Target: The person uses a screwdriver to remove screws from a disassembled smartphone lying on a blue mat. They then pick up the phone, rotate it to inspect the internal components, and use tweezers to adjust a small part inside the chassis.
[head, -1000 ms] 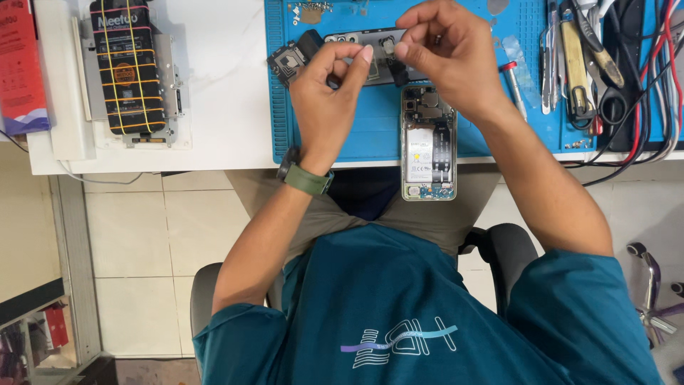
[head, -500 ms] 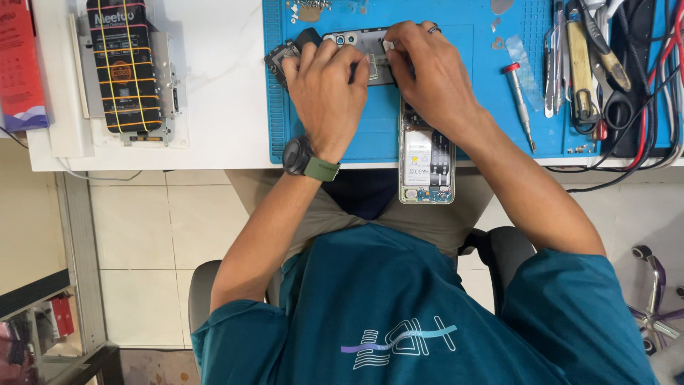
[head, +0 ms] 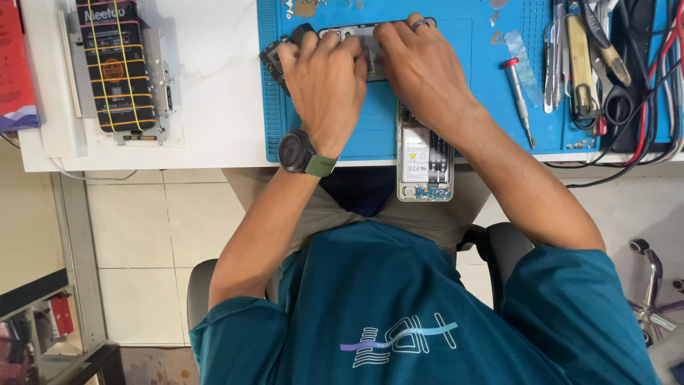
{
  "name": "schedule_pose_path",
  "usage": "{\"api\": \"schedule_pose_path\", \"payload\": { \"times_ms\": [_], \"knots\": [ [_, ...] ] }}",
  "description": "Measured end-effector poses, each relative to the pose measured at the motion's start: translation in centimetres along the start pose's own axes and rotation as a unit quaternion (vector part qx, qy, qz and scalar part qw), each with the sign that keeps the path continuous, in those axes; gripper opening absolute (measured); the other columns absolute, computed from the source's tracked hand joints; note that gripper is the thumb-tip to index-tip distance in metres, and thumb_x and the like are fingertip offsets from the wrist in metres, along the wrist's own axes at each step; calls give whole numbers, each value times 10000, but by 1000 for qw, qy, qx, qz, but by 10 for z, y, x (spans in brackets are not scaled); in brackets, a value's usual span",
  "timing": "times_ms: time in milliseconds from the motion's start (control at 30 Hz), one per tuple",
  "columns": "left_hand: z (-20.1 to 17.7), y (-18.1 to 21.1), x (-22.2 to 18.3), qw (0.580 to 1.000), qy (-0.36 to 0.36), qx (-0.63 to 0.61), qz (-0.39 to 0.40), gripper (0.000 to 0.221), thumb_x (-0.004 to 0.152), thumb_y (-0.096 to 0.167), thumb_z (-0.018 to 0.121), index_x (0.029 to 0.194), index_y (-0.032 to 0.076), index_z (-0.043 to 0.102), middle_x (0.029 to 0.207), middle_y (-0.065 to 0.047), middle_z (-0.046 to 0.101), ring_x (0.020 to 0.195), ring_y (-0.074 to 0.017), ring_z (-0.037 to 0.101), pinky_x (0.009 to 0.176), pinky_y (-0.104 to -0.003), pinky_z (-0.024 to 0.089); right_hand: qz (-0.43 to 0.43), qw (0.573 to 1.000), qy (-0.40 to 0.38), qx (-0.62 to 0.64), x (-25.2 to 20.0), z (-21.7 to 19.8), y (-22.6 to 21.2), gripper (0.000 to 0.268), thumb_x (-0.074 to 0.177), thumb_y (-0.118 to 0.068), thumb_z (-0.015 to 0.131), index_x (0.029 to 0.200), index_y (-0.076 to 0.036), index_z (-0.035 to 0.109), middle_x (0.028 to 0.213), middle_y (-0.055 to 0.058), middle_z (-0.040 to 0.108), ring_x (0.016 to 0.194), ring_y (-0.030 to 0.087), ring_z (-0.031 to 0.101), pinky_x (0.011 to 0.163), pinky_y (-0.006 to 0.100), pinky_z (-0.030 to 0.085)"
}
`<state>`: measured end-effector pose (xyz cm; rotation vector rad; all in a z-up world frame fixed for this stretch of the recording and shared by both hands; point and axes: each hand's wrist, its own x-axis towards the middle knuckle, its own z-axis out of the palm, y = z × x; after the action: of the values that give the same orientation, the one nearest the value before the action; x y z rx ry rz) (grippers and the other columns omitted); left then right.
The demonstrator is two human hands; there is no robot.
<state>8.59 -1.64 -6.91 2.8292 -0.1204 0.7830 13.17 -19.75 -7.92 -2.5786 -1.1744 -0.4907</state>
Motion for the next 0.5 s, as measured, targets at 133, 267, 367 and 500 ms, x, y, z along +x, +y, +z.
{"api": "schedule_pose_path", "payload": {
  "times_ms": [133, 267, 367, 500],
  "knots": [
    [0, -2, 10, 997, 22, 46, 61, 239, 851, 42, 745, 680, 196, 680, 666, -35, 579, 755, -334, 518, 747, -487, 324, -3, 997, -29, -73, 3, 5, 6, 209, 966, 49, 680, 1095, -68, 566, 837, 118, 569, 840, 356, 546, 694, 463, 453],
    [2, -2, 21, 989, -15, 121, 87, 276, 718, 73, 814, 589, 258, 656, 637, -17, 590, 779, -325, 542, 780, -501, 341, 18, 995, -32, -98, 2, -3, 13, 292, 915, -82, 816, 1131, -80, 621, 902, 109, 639, 875, 356, 583, 686, 466, 464],
    [-6, -10, 31, 979, -91, 163, 85, 90, 848, 383, 854, 776, 336, 829, 791, -34, 758, 1007, -369, 657, 897, -547, 388, 14, 988, -34, -148, 1, -8, 13, 373, 966, -262, 900, 1177, -113, 630, 1010, 91, 644, 902, 340, 616, 766, 449, 460],
    [-22, -16, 23, 988, -3, 65, 141, 129, 875, 237, 856, 799, 212, 756, 785, -17, 657, 847, -292, 548, 815, -461, 350, 32, 997, -5, -67, -6, -29, 8, 265, 1021, -59, 707, 1281, -65, 654, 1047, 136, 660, 900, 364, 559, 776, 466, 401]
  ]
}}
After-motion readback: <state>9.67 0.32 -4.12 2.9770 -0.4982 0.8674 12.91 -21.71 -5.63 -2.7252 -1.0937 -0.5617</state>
